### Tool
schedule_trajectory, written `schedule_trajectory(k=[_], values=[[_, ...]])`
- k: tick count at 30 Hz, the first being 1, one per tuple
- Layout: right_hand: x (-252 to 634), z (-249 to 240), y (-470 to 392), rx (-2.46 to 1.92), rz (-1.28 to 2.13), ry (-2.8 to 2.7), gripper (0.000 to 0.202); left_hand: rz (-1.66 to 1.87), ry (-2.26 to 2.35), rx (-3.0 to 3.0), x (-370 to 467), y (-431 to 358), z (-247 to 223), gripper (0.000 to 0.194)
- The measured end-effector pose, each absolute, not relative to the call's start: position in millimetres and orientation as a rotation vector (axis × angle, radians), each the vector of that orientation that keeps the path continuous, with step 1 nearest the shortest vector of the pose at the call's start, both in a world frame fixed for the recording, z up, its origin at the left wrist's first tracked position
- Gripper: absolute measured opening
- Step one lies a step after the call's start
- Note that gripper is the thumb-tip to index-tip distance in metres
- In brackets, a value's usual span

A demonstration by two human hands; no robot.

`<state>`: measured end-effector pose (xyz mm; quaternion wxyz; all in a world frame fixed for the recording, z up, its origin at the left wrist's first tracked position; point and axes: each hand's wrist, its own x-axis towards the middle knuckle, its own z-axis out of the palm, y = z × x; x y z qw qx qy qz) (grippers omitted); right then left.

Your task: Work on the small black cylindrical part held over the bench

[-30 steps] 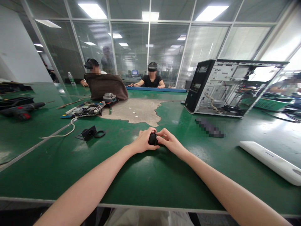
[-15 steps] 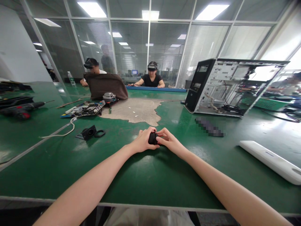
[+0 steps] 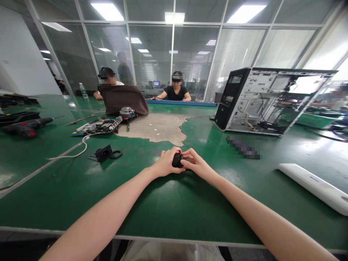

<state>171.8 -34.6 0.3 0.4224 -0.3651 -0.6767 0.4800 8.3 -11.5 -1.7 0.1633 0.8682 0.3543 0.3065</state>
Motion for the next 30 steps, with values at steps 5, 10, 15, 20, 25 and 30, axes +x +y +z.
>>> schedule_trajectory(k=[5,10,15,20,25,30], values=[[168.7,-3.0,-32.2,-0.973,1.205,-1.642,0.025,0.869,1.024,2.483,8.6,-11.2,-2.3,0.055],[171.2,-2.6,-31.1,-1.008,1.216,-1.666,0.025,0.869,1.017,2.482,8.0,-11.0,-2.4,0.055],[172.1,2.3,-35.8,-0.900,1.215,-1.694,0.025,0.869,1.024,2.477,8.3,-10.6,-3.8,0.054],[169.2,-0.2,-34.2,-0.960,1.196,-1.644,0.021,0.877,1.012,2.475,8.3,-9.0,-4.9,0.055],[171.2,-4.5,-29.9,-1.021,1.189,-1.668,0.024,0.874,0.999,2.466,7.8,-9.1,-3.2,0.055],[174.1,-2.7,-31.6,-0.901,1.204,-1.738,0.027,0.862,1.023,2.468,8.2,-10.3,-2.1,0.054]])
